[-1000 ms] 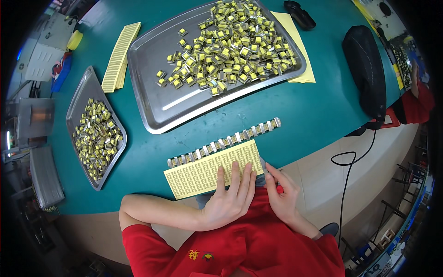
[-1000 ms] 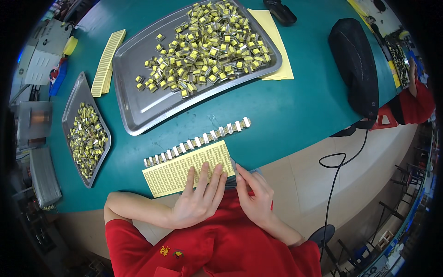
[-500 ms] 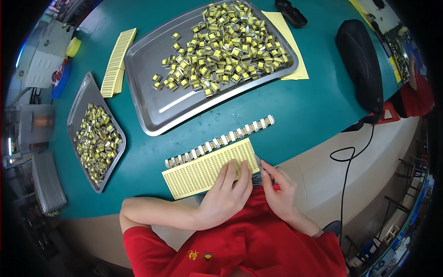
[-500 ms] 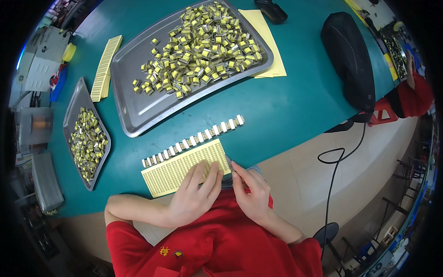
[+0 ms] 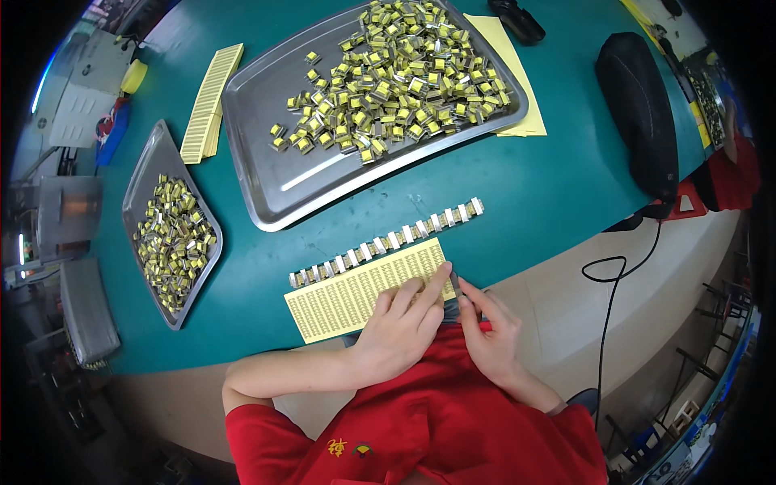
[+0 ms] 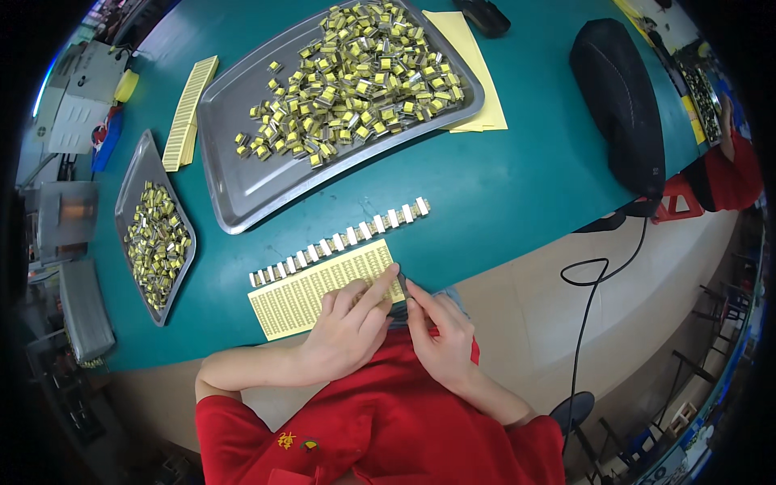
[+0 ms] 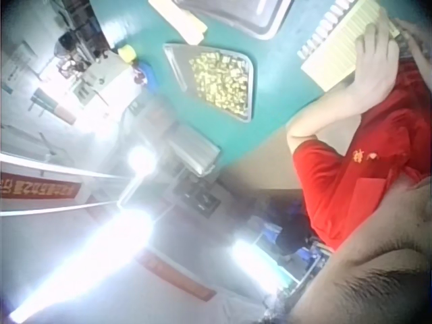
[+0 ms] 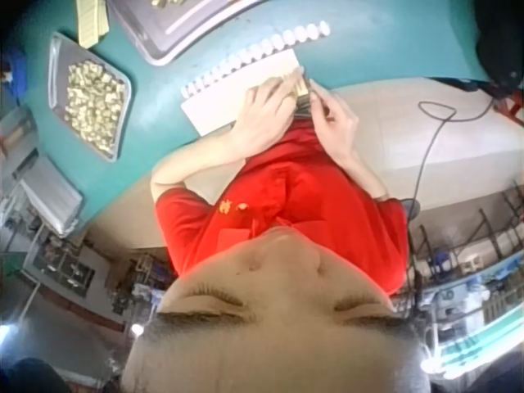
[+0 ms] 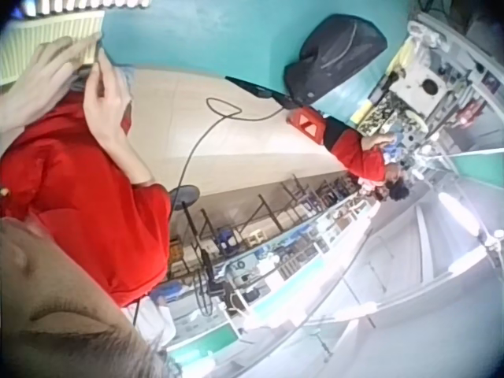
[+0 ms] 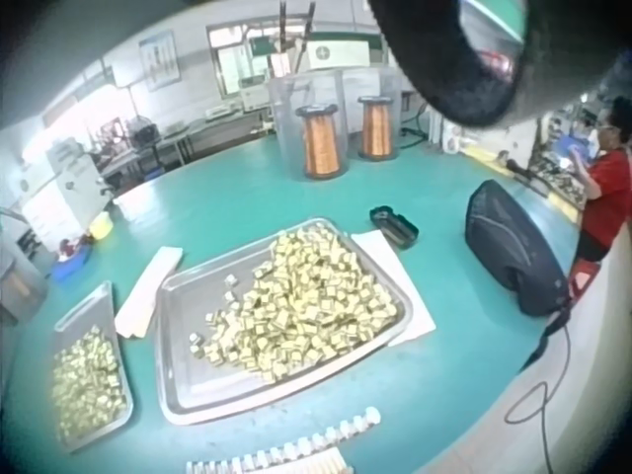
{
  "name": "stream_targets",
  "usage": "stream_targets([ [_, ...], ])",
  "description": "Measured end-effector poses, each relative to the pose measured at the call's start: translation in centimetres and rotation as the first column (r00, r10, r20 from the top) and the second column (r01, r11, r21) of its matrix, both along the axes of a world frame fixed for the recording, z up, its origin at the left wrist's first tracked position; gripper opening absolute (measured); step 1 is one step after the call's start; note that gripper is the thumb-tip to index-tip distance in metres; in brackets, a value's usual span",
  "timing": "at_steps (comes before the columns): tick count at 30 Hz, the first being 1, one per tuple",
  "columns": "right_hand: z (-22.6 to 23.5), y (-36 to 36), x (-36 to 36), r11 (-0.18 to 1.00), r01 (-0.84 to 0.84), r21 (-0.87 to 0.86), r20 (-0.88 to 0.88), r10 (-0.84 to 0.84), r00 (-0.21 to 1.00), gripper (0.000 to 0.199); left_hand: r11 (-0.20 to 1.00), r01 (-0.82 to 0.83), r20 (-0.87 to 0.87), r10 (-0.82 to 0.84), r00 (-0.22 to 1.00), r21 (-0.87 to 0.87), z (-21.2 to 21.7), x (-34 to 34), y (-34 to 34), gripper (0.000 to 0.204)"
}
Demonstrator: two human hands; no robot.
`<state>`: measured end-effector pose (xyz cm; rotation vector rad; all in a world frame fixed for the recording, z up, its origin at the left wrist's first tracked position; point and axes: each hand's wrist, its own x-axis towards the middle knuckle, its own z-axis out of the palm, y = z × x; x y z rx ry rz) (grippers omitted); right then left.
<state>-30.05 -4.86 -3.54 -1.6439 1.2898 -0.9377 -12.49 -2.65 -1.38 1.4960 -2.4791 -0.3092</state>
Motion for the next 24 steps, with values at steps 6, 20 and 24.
stream_targets([
  [6, 0.1, 0.0, 0.0, 1.000, -0.005, -0.027, -0.022, 0.004, 1.000, 0.027, 1.000, 0.017, -0.048, -0.017, 0.999, -0.013, 0.1, -0.6, 1.1, 0.028],
  [20, 0.2, 0.3, -0.1, 0.999, -0.018, -0.051, -0.098, 0.013, 0.995, 0.028, 0.999, 0.036, 0.017, -0.035, 0.999, -0.004, 1.1, 0.5, 1.5, 0.039],
  [24, 0.3, 0.4, 0.0, 0.988, -0.040, -0.150, -0.239, 0.003, 0.971, 0.031, 0.999, -0.024, 0.094, 0.027, 0.995, -0.035, 1.1, 1.7, 1.0, 0.049],
])
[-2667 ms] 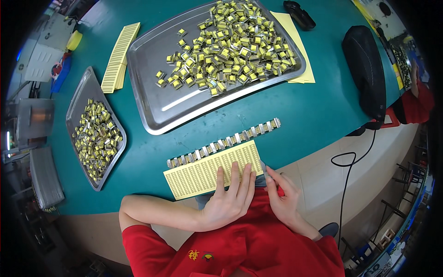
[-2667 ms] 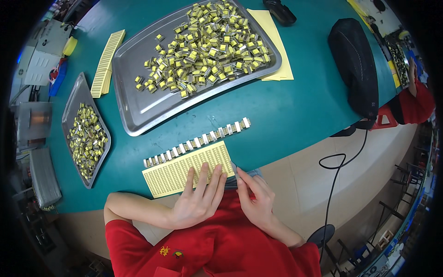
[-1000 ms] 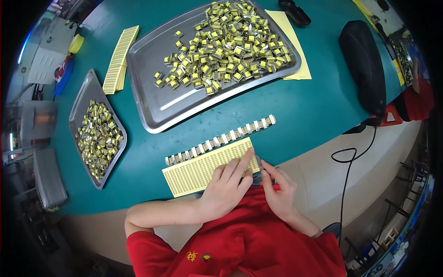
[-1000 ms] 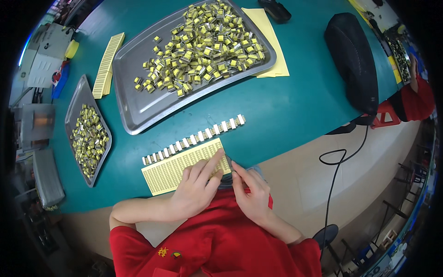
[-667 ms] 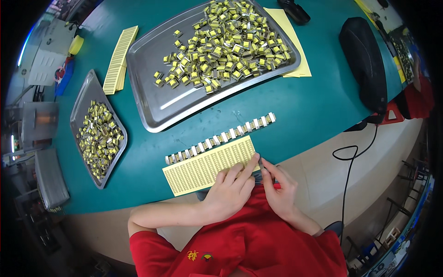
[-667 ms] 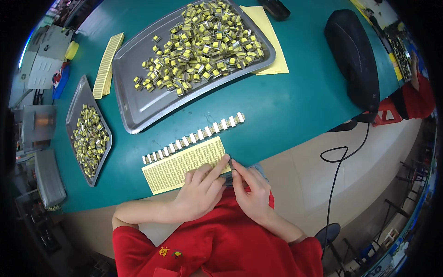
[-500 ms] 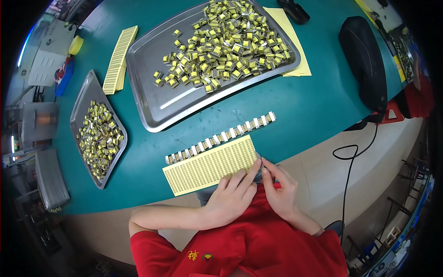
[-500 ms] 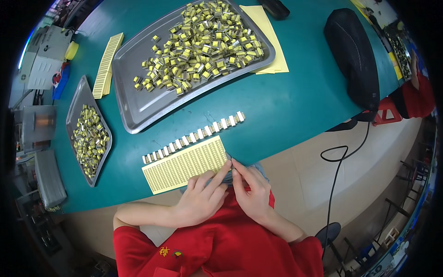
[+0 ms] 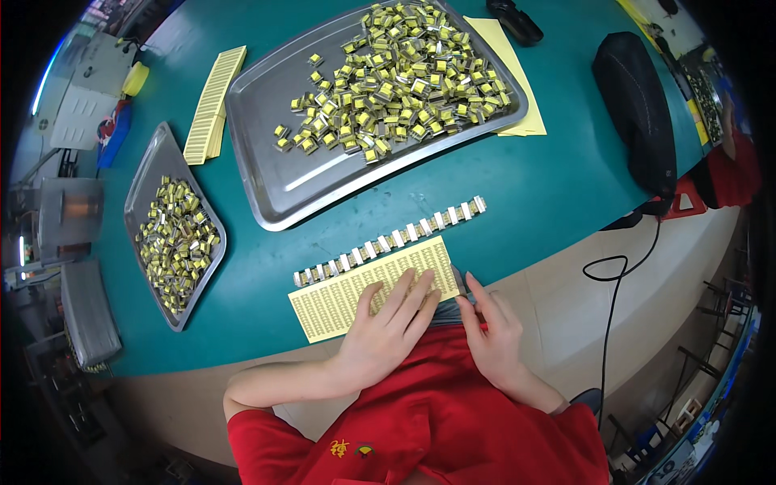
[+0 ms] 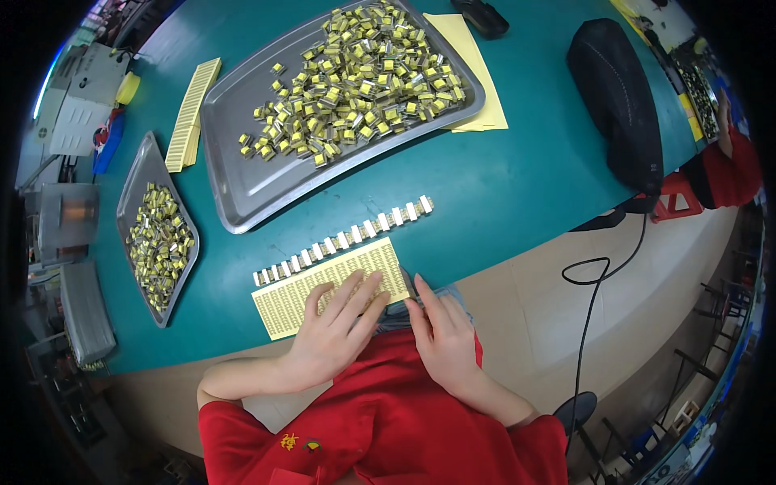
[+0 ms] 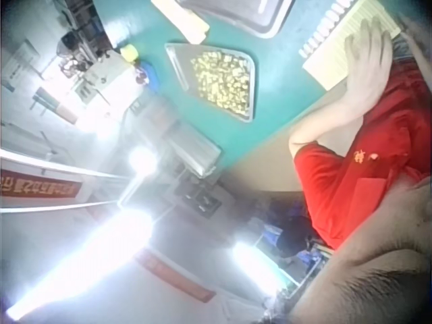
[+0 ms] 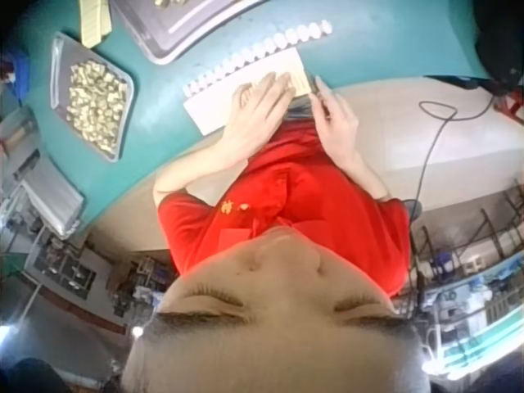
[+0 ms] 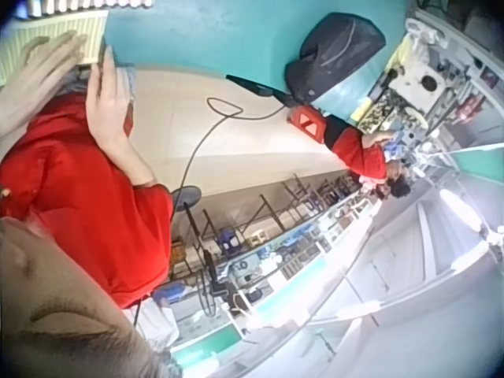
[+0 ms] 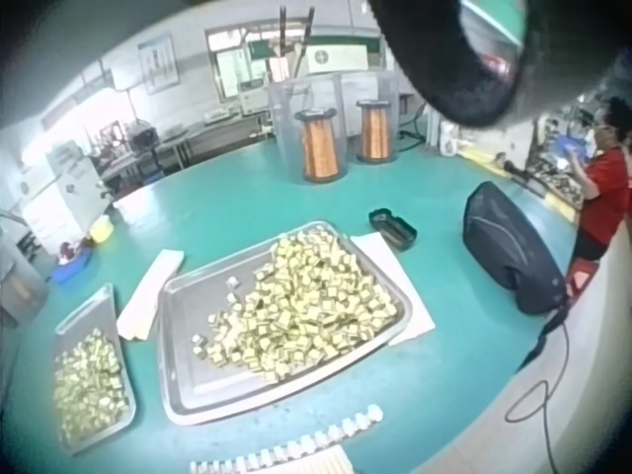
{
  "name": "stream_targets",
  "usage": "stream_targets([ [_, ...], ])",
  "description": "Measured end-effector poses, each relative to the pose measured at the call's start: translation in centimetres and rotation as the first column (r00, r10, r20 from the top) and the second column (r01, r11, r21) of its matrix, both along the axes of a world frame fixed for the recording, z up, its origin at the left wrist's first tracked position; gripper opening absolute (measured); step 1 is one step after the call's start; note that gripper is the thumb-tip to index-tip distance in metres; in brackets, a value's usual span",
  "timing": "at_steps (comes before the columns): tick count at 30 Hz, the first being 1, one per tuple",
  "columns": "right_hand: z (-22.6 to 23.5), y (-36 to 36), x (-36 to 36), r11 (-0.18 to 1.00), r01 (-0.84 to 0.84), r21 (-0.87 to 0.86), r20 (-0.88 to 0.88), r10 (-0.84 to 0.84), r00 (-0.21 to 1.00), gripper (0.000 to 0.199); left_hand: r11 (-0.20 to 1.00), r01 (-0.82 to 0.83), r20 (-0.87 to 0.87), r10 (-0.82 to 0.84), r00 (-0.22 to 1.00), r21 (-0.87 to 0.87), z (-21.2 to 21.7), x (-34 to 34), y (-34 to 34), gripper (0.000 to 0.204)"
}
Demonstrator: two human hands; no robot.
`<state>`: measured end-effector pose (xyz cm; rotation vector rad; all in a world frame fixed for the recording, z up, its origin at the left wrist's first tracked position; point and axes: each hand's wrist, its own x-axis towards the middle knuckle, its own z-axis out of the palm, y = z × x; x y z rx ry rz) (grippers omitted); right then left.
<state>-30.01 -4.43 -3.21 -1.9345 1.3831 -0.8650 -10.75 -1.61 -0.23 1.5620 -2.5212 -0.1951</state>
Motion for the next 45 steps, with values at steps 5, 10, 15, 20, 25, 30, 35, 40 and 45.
stream_targets([
  [5, 0.3, -0.5, 0.3, 0.983, -0.063, -0.175, -0.129, 0.041, 0.991, 0.030, 0.998, 0.057, 0.027, -0.057, 0.998, -0.008, 0.0, 0.4, -0.3, 0.050],
  [10, 0.9, -0.8, 0.6, 0.928, -0.179, -0.326, -0.271, 0.089, 0.958, 0.030, 0.996, 0.080, 0.048, -0.078, 0.996, -0.039, -0.1, 0.4, -0.5, 0.049],
  [15, 0.8, -0.8, 0.8, 0.861, -0.255, -0.439, -0.354, 0.095, 0.931, 0.026, 0.996, 0.078, 0.024, -0.077, 0.997, -0.039, -0.2, 0.4, -0.7, 0.049],
  [20, 0.7, -0.6, 1.0, 0.872, -0.239, -0.428, -0.309, 0.107, 0.945, 0.033, 0.996, 0.083, 0.015, -0.082, 0.996, -0.045, -0.3, 0.5, -0.7, 0.049],
  [25, 0.7, -0.5, 0.8, 0.887, -0.241, -0.395, -0.308, 0.119, 0.944, 0.030, 0.995, 0.086, 0.035, -0.085, 0.996, -0.044, -0.3, 0.4, -0.7, 0.047],
  [30, 0.1, -0.1, 0.9, 0.915, -0.153, -0.374, -0.199, 0.083, 0.977, 0.035, 0.995, 0.083, 0.033, -0.082, 0.996, -0.049, -0.3, 0.3, -0.7, 0.046],
  [35, 0.3, -0.1, 0.8, 0.925, -0.160, -0.346, -0.213, 0.089, 0.973, 0.034, 0.995, 0.082, 0.044, -0.079, 0.996, -0.061, -0.5, 0.3, -0.7, 0.045],
  [40, 0.9, 0.0, 0.4, 0.932, -0.122, -0.341, -0.242, 0.039, 0.970, 0.035, 0.991, 0.084, 0.066, -0.077, 0.995, -0.106, -0.6, 0.2, -0.7, 0.045],
  [45, 1.5, -1.9, 0.0, 0.983, 0.022, -0.183, 0.049, -0.013, 0.999, 0.035, 0.992, 0.017, 0.009, -0.015, 1.000, -0.126, -1.1, 0.2, -0.1, 0.044],
])
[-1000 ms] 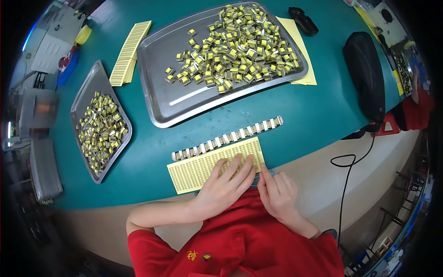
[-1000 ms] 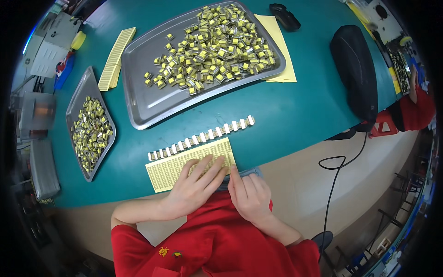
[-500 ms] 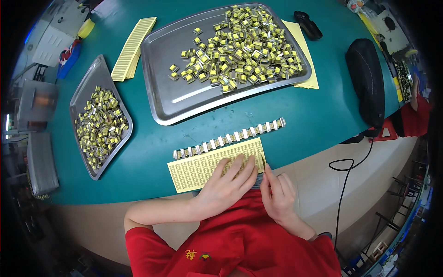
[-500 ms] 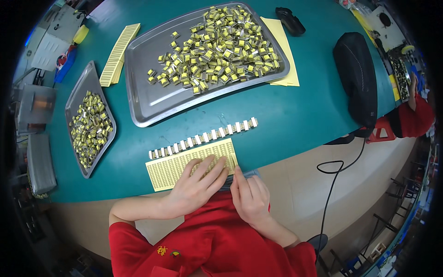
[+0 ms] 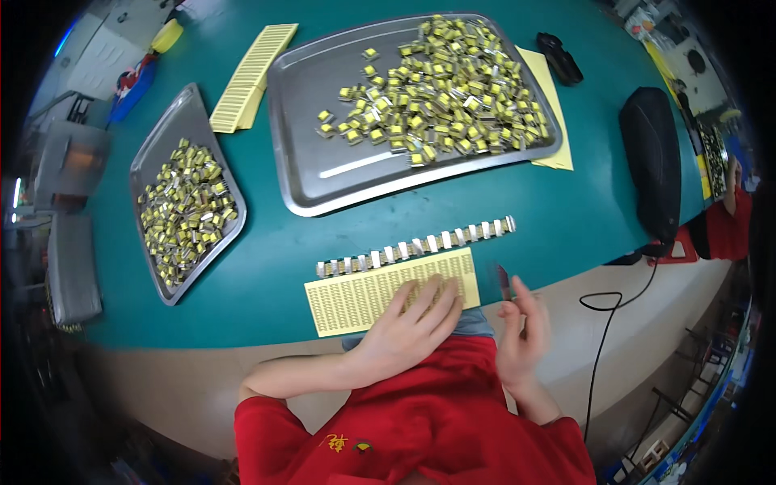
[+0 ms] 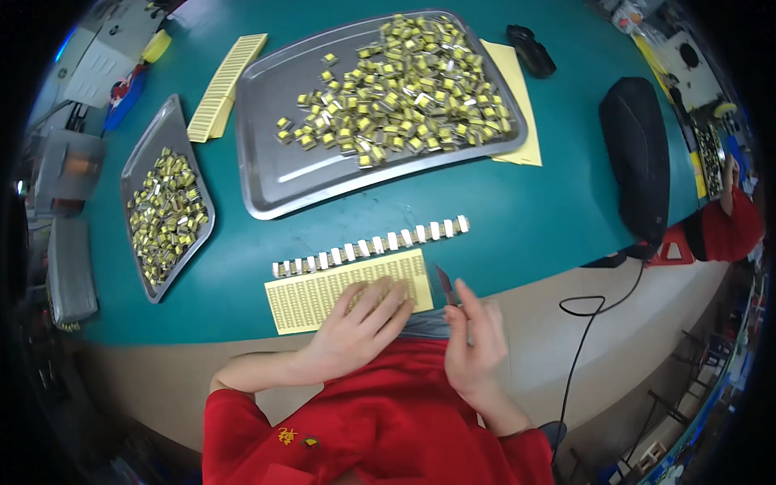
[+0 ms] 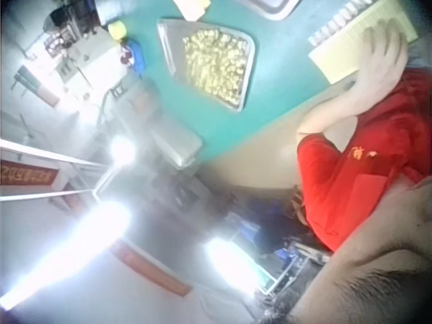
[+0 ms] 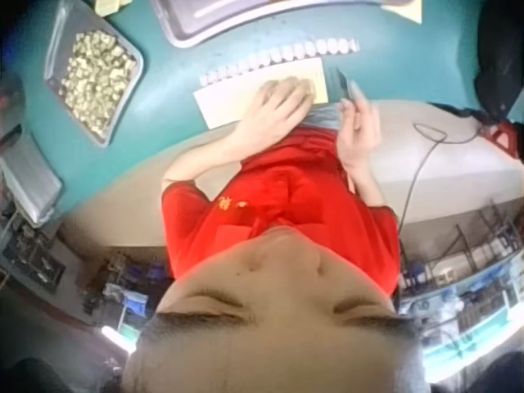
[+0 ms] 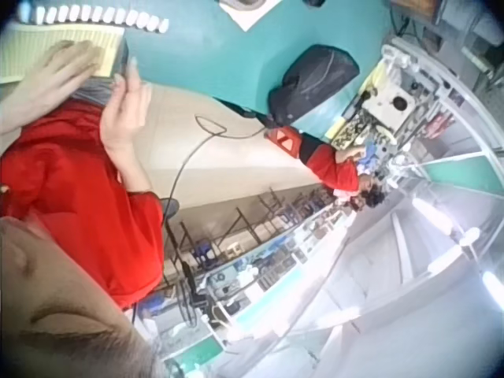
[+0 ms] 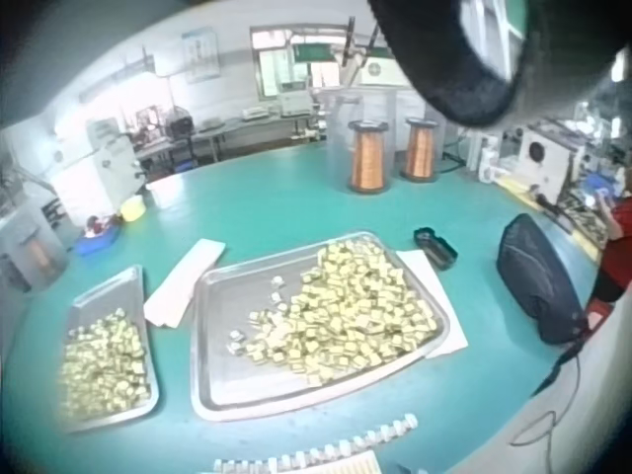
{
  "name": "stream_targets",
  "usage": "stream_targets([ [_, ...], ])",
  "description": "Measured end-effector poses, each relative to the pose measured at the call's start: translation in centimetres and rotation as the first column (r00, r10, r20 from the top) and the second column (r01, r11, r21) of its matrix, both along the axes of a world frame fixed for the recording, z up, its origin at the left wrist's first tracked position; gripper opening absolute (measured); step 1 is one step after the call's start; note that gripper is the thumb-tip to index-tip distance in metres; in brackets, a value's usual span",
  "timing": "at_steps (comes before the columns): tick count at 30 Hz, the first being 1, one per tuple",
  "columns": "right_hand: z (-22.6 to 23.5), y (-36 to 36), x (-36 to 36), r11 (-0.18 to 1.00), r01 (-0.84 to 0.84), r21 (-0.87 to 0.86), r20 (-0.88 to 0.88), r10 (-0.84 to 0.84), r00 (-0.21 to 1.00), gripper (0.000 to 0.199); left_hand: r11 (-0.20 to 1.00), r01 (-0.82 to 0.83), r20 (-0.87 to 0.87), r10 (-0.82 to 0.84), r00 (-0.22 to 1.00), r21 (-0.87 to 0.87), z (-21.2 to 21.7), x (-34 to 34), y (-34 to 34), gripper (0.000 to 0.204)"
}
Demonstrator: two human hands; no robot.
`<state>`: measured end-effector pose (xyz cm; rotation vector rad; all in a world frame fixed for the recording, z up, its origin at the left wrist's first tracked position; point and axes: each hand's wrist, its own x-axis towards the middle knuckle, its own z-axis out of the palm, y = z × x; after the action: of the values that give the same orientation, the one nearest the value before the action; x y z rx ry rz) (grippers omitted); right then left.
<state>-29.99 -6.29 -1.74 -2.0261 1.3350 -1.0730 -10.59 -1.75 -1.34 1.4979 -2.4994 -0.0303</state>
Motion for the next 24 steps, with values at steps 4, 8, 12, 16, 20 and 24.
stream_targets([
  [4, 2.2, -3.3, 2.3, 0.952, -0.149, 0.266, 0.234, 0.086, 0.968, 0.025, 0.991, -0.100, -0.112, 0.090, 0.990, -0.087, -0.8, 0.0, 0.9, 0.040],
  [8, 4.1, -6.8, 6.4, 0.858, -0.465, 0.217, 0.236, 0.416, 0.878, 0.009, 0.953, -0.292, -0.338, 0.249, 0.908, -0.083, -0.4, 2.3, 2.4, 0.041],
  [12, 5.6, -9.3, 10.1, 0.701, -0.670, 0.246, 0.075, 0.675, 0.734, 0.006, 0.861, -0.502, -0.504, 0.402, 0.765, -0.075, -0.5, 5.1, 3.4, 0.043],
  [16, 5.0, -11.0, 12.7, 0.543, -0.730, 0.414, 0.099, 0.771, 0.630, 0.012, 0.713, -0.692, -0.656, 0.578, 0.484, 0.117, -0.8, 6.9, 3.8, 0.040],
  [20, 4.0, -11.6, 14.2, 0.449, -0.747, 0.490, 0.066, 0.836, 0.545, 0.019, 0.702, -0.666, -0.723, 0.595, 0.351, 0.255, -1.0, 7.9, 3.5, 0.042],
  [24, 3.1, -12.1, 14.9, 0.358, -0.783, 0.508, 0.049, 0.896, 0.442, 0.018, 0.709, -0.629, -0.730, 0.608, 0.314, 0.319, -1.2, 8.2, 3.6, 0.043],
])
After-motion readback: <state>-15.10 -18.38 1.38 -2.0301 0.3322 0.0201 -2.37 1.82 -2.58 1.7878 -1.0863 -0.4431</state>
